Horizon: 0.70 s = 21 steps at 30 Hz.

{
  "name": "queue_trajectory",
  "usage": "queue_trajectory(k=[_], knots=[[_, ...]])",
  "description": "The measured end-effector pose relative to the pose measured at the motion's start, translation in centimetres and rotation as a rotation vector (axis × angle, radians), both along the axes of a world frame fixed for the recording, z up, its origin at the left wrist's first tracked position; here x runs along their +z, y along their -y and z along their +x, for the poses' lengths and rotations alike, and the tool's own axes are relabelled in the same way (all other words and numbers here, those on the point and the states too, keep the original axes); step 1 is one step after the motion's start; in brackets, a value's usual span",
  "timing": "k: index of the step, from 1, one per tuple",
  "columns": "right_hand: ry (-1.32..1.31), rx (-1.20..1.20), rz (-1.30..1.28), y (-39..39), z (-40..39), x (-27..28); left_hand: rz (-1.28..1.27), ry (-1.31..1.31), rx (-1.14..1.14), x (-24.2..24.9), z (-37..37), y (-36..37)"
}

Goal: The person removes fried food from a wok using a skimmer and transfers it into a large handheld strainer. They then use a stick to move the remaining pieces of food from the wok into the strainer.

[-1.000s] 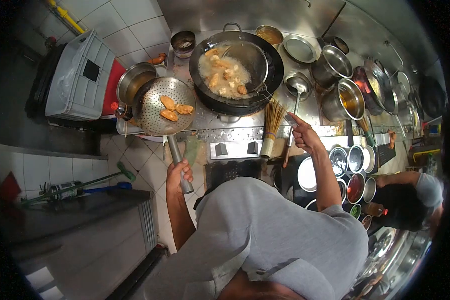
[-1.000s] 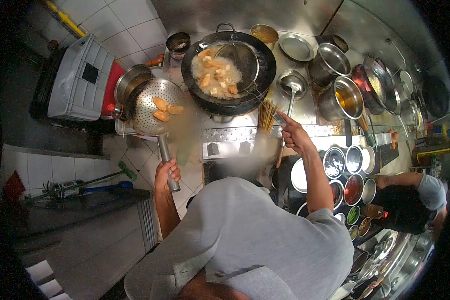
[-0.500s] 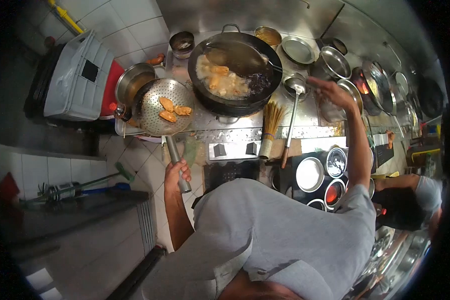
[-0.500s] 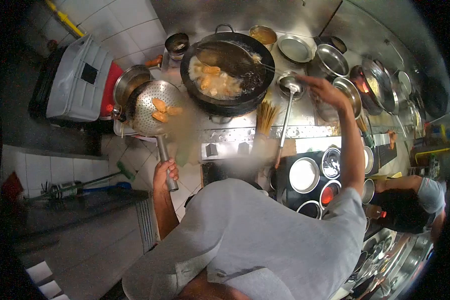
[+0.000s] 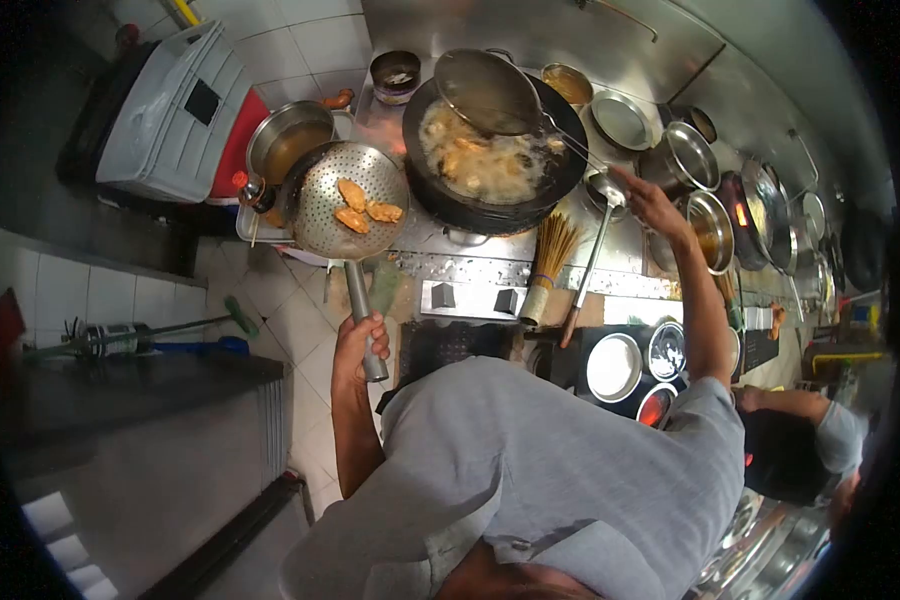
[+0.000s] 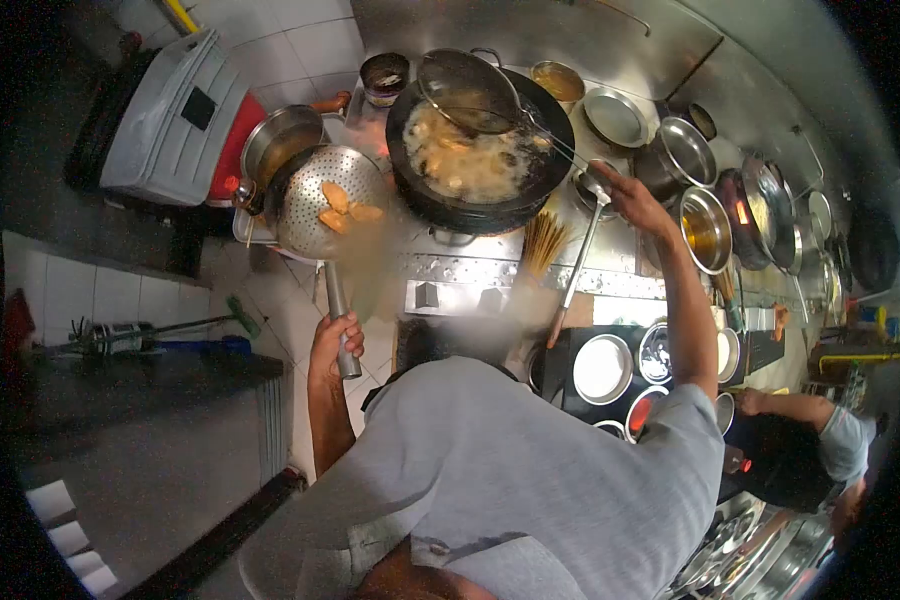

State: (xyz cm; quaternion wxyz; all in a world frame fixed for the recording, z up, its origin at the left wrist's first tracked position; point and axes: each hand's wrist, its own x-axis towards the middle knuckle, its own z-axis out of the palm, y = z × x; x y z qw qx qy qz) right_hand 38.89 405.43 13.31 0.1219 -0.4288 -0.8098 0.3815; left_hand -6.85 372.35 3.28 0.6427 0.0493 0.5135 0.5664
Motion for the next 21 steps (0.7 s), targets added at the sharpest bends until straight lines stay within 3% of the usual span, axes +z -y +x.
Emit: queue_trajectory(k=[2,5,9,16,19,21], knots=[[-0.104,-0.173,-0.254,2.8,-0.7,0.7,-0.003,-0.002,0.017,-0.2,0.1,0.2],[-0.056,-0.144,-0.131,4.1,-0.6,-1.7,-0.018,-0.009,0.011,-0.4,-0.2,0.3],[-0.059,-0.158,-0.198,4.3,-1.1,-3.0,-0.021,0.014,0.007,-0.9,-0.3,0.3],[-0.317,-0.455,-0.779,5.0,-2.3,-2.3,-0.014,0.01,0.007,-0.5,0.3,0.0],[-0.515,-0.42,-0.996,4.9,-0.8,-5.0,-0.023,-0.001,-0.002,-1.2,0.3,0.1],[-0.536,-0.418,-0.993,5.8,-0.5,-5.2,-0.018,0.0,-0.004,-1.2,0.2,-0.2]])
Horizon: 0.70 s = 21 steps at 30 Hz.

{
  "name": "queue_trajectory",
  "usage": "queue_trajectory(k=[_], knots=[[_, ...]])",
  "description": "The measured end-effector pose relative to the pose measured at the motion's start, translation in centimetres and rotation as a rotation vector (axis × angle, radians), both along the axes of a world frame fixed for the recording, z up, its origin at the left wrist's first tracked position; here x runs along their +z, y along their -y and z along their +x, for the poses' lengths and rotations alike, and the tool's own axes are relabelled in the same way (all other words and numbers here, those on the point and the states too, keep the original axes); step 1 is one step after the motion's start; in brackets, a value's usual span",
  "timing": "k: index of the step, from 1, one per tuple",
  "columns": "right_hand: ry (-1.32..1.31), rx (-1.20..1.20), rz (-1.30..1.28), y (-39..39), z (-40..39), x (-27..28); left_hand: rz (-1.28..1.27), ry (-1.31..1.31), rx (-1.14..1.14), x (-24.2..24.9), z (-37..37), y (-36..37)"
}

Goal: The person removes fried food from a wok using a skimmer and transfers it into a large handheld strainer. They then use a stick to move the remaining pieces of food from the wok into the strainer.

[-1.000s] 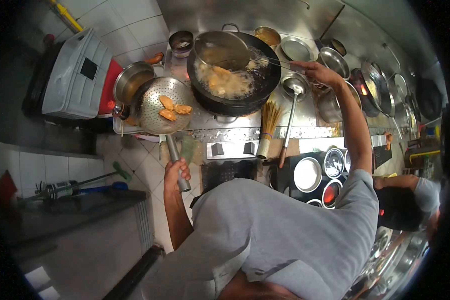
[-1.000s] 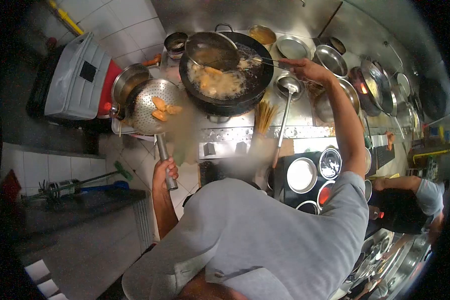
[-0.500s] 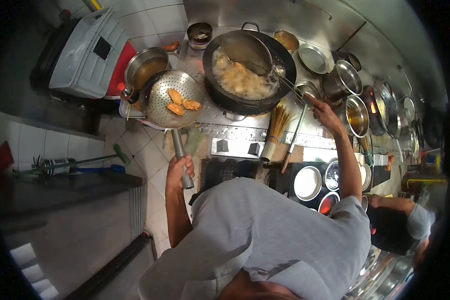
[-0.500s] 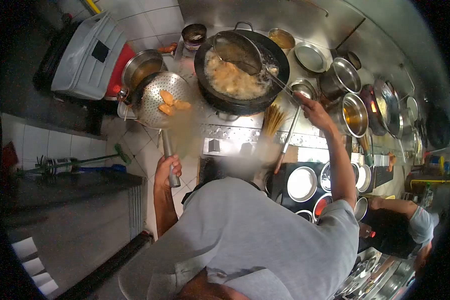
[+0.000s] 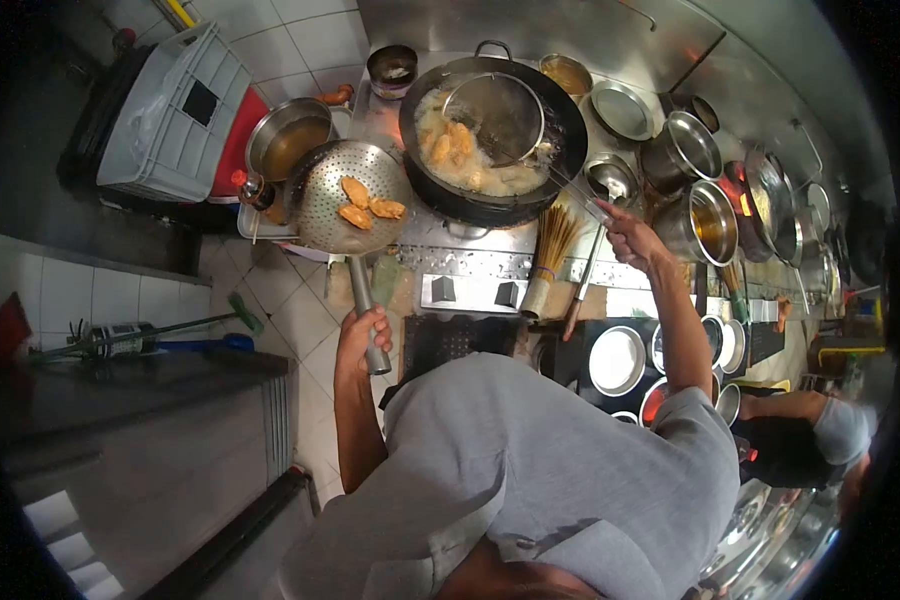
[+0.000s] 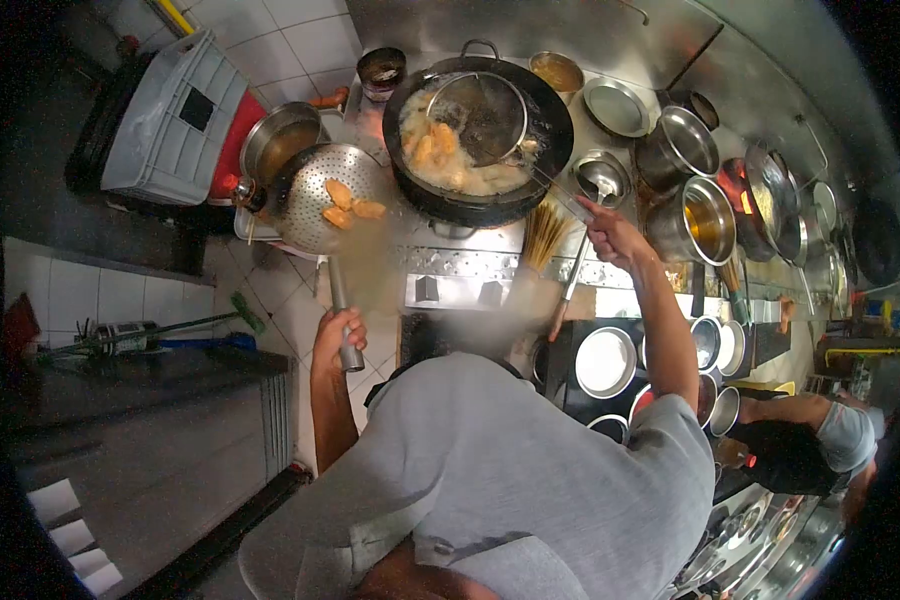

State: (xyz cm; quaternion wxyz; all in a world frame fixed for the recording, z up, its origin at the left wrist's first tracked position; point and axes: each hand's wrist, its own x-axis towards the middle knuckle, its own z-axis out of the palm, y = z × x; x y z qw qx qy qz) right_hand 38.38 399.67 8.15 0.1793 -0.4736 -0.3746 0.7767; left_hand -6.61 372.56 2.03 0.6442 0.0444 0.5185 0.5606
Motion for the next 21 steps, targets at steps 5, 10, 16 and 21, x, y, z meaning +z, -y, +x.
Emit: queue_trajectory(k=[5,10,16,21], knots=[[0.018,-0.037,0.06,3.3,-0.9,0.6,0.0,0.011,-0.008,0.3,0.1,-0.2],[0.041,-0.055,0.109,4.5,-1.1,0.7,0.015,0.023,-0.018,-0.1,-0.3,-0.6],[0.072,-0.039,0.133,4.6,-0.4,1.2,0.056,0.0,-0.024,0.4,-0.5,-1.2],[0.065,-0.043,0.163,4.2,-1.0,0.6,0.097,-0.072,-0.088,0.0,-0.7,-1.3]])
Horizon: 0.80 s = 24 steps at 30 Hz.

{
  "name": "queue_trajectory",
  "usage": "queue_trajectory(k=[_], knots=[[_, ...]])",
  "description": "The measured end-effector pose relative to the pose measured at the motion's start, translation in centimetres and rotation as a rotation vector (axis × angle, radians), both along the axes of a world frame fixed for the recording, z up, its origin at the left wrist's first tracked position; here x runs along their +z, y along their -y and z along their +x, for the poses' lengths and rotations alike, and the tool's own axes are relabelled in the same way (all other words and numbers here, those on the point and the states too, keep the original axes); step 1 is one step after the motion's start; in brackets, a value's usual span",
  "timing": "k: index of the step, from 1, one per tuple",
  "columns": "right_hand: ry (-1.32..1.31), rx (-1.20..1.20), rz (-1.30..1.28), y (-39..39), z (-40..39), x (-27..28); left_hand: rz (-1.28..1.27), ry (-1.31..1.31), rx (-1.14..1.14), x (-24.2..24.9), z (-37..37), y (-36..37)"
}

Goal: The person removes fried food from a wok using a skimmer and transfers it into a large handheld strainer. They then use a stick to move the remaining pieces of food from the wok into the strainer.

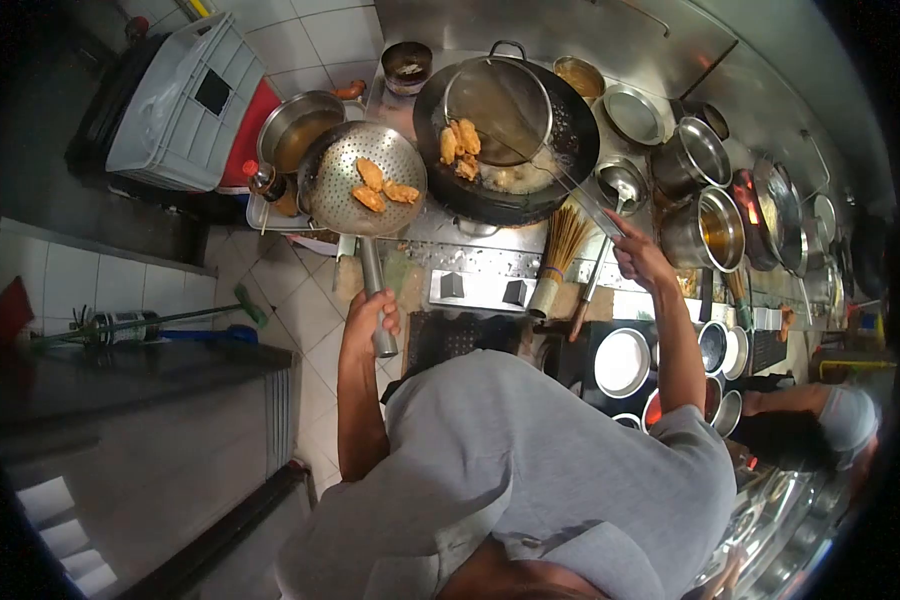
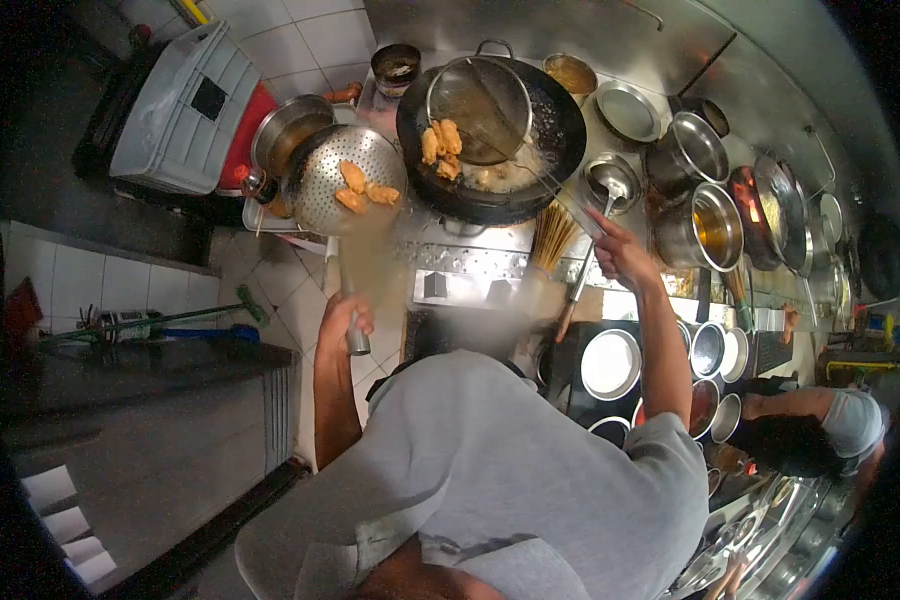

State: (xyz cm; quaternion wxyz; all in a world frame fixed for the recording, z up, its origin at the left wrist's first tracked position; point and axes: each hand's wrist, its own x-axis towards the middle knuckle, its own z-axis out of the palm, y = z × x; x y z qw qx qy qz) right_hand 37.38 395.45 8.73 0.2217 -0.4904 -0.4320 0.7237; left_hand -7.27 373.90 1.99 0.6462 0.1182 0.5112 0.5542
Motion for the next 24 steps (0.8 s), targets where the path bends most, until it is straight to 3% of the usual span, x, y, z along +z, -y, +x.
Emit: queue_trajectory(k=[7,13,24], knots=[[-0.015,0.106,0.065,-1.6,-4.8,-0.6,-0.038,0.031,0.006,-0.4,-0.1,-1.3],[-0.155,-0.016,-0.148,0.6,-9.4,-1.0,-0.066,0.008,0.05,-0.5,0.0,-2.8],[-0.153,-0.125,-0.082,5.1,-14.1,-1.7,-0.078,0.009,0.035,-0.5,-0.1,-3.6]])
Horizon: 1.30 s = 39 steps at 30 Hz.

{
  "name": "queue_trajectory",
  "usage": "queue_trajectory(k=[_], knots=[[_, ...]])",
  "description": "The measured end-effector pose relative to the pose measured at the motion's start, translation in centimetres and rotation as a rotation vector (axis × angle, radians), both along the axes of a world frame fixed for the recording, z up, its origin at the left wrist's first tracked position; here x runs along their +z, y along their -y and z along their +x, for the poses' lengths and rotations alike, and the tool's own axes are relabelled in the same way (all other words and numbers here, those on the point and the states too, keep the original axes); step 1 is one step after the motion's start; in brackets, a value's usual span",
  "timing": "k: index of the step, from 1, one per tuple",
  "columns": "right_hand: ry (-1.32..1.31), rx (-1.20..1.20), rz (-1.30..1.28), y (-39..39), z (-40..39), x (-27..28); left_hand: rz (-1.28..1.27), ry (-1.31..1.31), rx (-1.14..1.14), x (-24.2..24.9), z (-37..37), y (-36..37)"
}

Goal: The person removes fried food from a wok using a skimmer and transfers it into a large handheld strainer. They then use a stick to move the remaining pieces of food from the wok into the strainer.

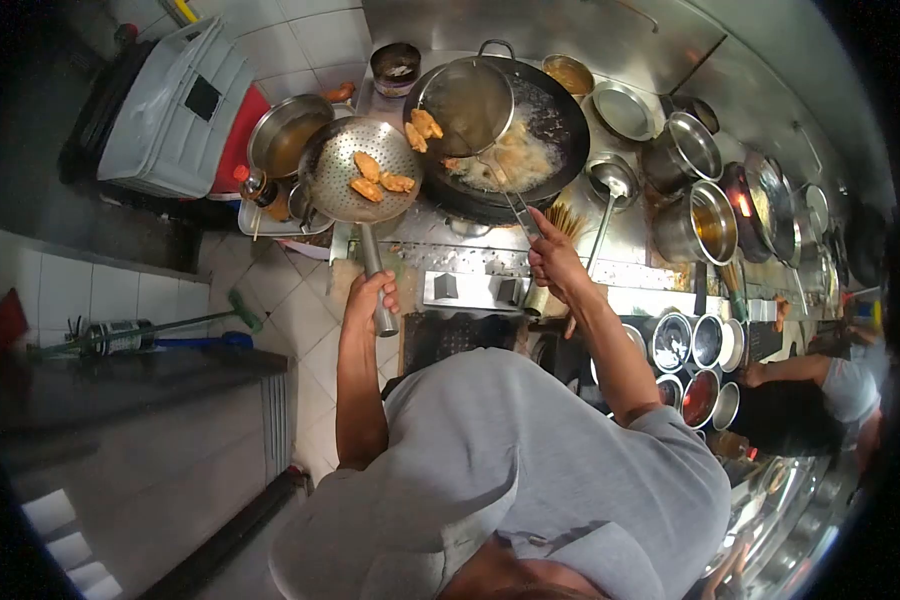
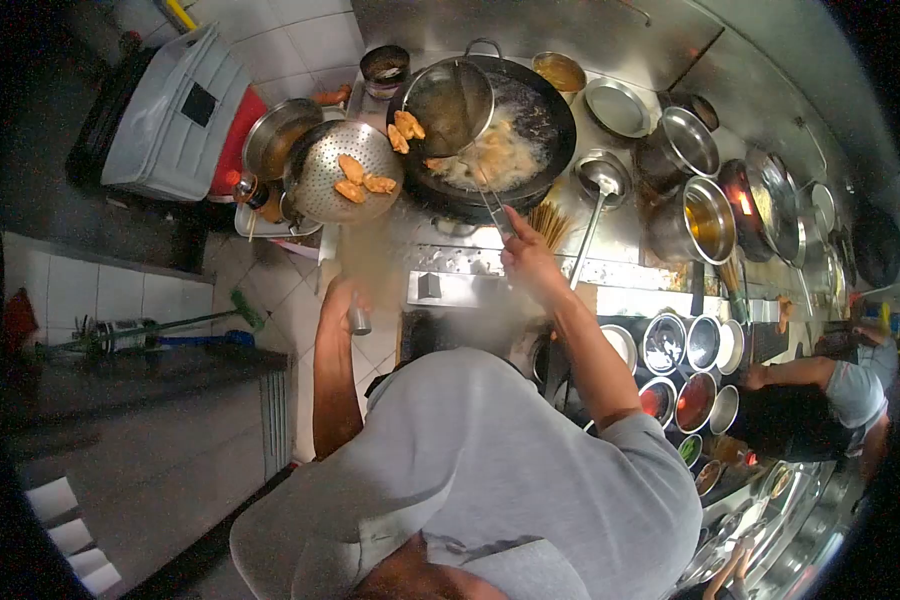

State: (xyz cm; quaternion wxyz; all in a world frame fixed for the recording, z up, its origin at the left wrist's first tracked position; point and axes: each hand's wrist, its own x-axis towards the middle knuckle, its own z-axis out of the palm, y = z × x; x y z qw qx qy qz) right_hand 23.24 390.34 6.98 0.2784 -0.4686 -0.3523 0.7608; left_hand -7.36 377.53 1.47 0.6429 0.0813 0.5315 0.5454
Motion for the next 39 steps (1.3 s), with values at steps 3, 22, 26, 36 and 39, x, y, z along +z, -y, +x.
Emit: queue_trajectory(k=[3,22,26,36,39], knots=[[-0.105,-0.027,-0.07,0.7,0.2,0.7,0.007,0.005,0.001,-0.7,-0.1,-0.2],[0.594,-0.072,0.775,-1.2,7.9,1.6,0.019,0.14,0.005,-0.5,-0.7,3.3],[0.687,-0.069,0.676,-5.8,11.5,1.9,0.054,0.13,0.016,-0.7,-0.6,4.4],[0.138,-0.003,-0.005,-9.3,13.6,-1.6,0.035,0.178,0.07,-0.6,-1.0,6.6],[0.005,0.067,-0.054,-9.0,12.4,-3.2,0.027,0.156,0.079,0.0,-0.9,7.0]])
